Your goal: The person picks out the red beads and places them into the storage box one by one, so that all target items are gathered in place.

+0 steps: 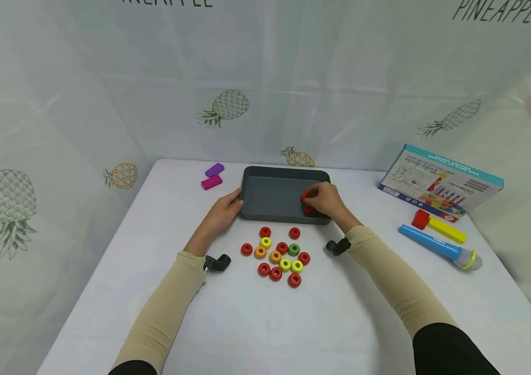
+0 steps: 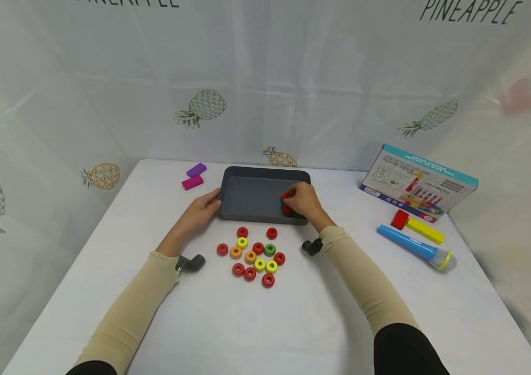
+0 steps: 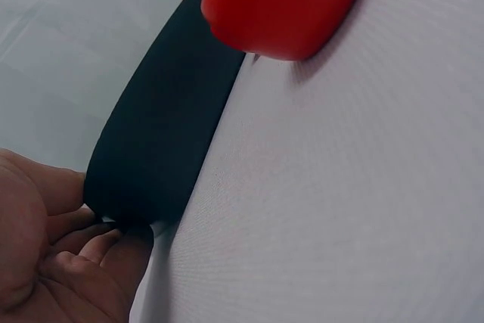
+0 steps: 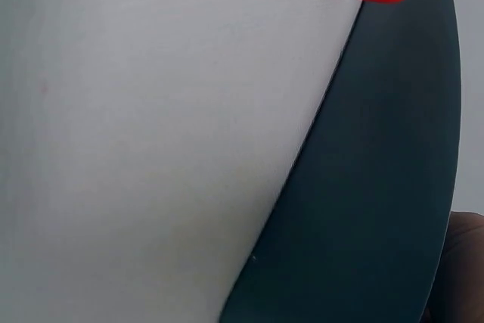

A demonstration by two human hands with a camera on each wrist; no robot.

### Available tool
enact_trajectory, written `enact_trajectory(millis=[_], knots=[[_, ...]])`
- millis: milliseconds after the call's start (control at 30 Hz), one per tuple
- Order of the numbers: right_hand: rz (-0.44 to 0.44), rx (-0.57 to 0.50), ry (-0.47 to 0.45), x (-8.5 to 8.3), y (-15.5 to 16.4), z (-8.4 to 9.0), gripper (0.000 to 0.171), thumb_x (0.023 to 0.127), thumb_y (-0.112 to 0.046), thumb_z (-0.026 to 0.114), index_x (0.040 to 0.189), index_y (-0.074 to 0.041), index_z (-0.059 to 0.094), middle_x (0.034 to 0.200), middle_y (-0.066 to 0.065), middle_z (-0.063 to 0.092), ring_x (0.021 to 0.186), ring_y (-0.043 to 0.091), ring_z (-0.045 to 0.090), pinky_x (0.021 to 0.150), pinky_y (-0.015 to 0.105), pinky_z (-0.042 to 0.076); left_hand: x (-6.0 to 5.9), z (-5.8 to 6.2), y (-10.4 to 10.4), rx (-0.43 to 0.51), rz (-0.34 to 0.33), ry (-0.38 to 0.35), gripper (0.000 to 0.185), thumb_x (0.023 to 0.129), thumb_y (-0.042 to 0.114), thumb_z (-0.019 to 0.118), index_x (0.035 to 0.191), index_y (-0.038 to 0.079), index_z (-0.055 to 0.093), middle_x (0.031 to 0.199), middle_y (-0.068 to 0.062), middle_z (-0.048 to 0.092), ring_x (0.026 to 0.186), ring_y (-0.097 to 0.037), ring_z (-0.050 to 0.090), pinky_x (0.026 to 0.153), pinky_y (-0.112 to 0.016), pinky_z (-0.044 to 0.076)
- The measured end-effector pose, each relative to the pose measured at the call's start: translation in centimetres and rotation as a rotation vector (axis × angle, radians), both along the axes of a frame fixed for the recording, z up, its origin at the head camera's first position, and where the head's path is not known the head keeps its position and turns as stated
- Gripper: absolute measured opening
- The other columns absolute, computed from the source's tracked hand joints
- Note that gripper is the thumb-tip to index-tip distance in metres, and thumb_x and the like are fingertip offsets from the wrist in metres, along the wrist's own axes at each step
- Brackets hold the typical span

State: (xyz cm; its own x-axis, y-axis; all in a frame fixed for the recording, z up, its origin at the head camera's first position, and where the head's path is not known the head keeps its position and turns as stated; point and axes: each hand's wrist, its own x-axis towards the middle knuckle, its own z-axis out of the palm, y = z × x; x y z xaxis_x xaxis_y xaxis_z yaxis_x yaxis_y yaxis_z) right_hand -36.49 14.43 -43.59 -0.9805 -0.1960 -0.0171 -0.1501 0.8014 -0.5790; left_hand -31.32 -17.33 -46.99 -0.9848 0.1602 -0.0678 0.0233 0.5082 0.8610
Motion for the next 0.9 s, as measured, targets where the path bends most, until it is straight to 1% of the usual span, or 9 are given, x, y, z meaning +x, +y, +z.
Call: enact_trajectory(millis=[233, 467, 667, 900], knots=[[0.003, -0.01, 0.009, 0.3, 0.3, -0.2, 0.033, 0.092, -0.016, 0.073, 0.119, 0.002, 0.071, 0.118, 0.021, 0.071, 0.104, 0.031, 0.067, 0.091, 0.045, 0.059, 0.1, -0.3, 0.1, 0.014, -0.005, 0.001, 0.056, 0.108, 0.031, 0.047, 0.161, 0.019, 0.031, 0.164, -0.008, 0.036, 0.152, -0.025, 0.035, 0.124, -0.044, 0.031], [0.011, -0.002, 0.049, 0.6, 0.6, -0.3, 0.035, 0.092, -0.017, 0.073, 0.119, 0.004, 0.071, 0.116, 0.022, 0.073, 0.104, 0.032, 0.07, 0.089, 0.045, 0.06, 0.0, -0.5, 0.1, 0.01, -0.025, 0.025, 0.056, 0.109, 0.029, 0.045, 0.161, 0.015, 0.03, 0.163, -0.009, 0.037, 0.151, -0.026, 0.036, 0.124, -0.044, 0.032], [0.009, -0.015, 0.063, 1.1, 0.6, 0.4, 0.035, 0.093, -0.018, 0.073, 0.121, 0.003, 0.07, 0.118, 0.021, 0.072, 0.108, 0.033, 0.069, 0.093, 0.046, 0.059, 0.1, -0.4, 0.1, 0.015, -0.016, 0.011, 0.057, 0.108, 0.031, 0.046, 0.161, 0.017, 0.03, 0.163, -0.009, 0.038, 0.15, -0.025, 0.037, 0.124, -0.043, 0.032], [0.017, -0.068, 0.1, 1.8, 1.4, 1.3, 0.038, 0.092, -0.019, 0.073, 0.123, 0.002, 0.069, 0.121, 0.021, 0.071, 0.11, 0.034, 0.069, 0.094, 0.047, 0.058, 0.1, -0.1, 0.0, -0.012, -0.012, 0.01, 0.057, 0.108, 0.034, 0.046, 0.161, 0.021, 0.029, 0.164, -0.007, 0.036, 0.152, -0.024, 0.034, 0.125, -0.044, 0.03]])
